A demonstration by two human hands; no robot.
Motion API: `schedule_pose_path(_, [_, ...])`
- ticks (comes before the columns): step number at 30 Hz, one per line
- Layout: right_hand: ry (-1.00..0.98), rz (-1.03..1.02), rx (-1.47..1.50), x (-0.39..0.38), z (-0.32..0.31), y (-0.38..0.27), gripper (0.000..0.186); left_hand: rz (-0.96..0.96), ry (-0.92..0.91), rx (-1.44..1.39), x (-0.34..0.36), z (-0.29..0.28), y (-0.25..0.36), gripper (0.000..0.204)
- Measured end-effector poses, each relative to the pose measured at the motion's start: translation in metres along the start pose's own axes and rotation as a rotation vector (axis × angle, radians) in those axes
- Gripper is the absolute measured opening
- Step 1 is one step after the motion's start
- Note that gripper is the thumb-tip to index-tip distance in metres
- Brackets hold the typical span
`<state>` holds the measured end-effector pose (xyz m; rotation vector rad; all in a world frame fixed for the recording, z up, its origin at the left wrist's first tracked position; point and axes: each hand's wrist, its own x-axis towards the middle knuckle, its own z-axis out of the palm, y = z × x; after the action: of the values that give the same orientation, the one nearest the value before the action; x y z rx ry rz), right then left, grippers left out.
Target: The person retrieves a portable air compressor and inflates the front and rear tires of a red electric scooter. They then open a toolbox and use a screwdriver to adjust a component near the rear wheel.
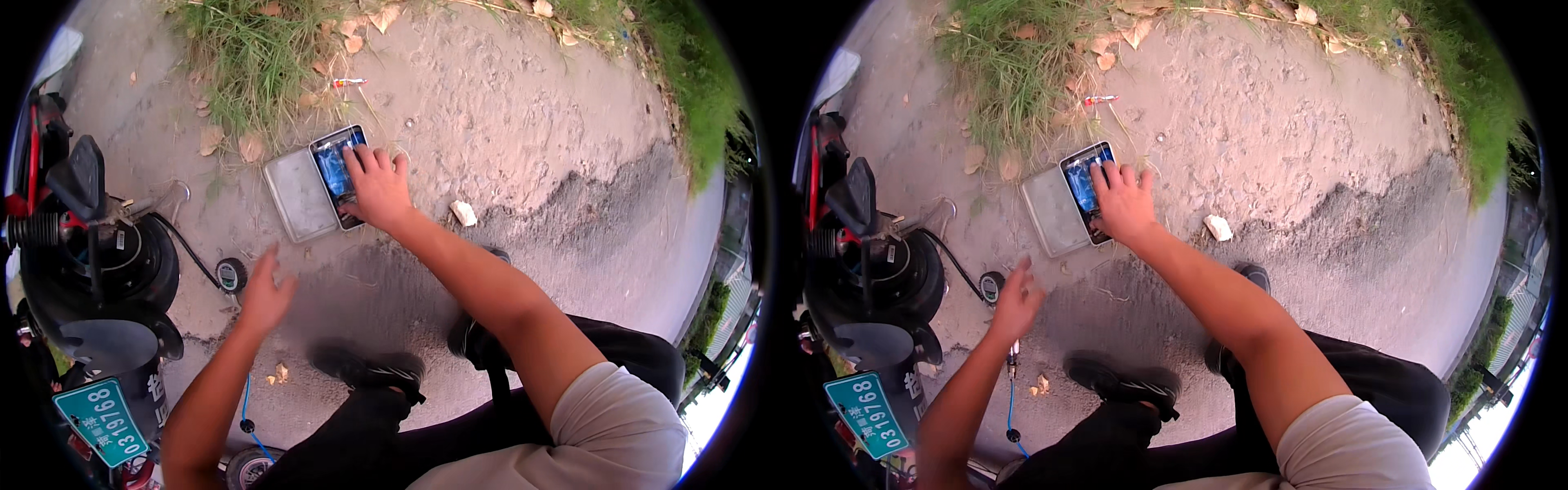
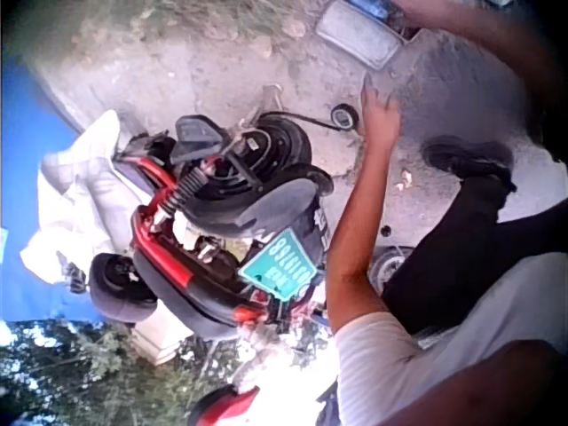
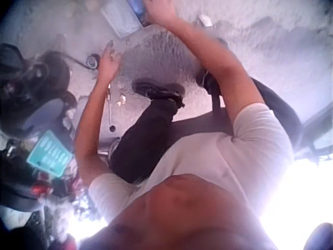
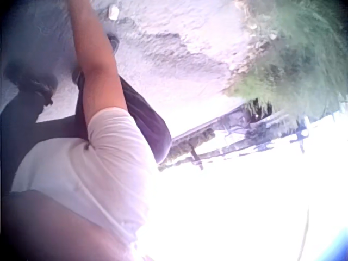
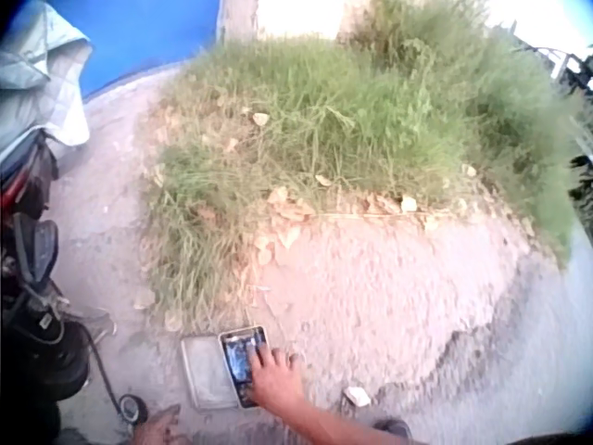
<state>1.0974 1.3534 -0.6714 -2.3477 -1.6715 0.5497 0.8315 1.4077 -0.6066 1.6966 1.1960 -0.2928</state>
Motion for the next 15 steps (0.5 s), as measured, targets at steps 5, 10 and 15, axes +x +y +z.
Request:
schedule_pose_path(5, [0.053, 0.065, -0.136, 0.007, 0.014, -0.017, 0.090, -0.176, -0.193, -0.188, -0.093, 0.002, -0.008, 0.064])
schedule_pose_path(10, [0.181, 0.028, 0.022, 0.017, 0.010, -0.018, 0.067, -0.087, 0.052, -0.626, -0.041, 0.051, -0.034, 0.057])
schedule_pose_path(15, [0.120, 0.155, 0.280, 0.001, -0.014, -0.011, 0.052, -0.098, -0.054, -0.694, -0.023, 0.065, -0.028, 0.052])
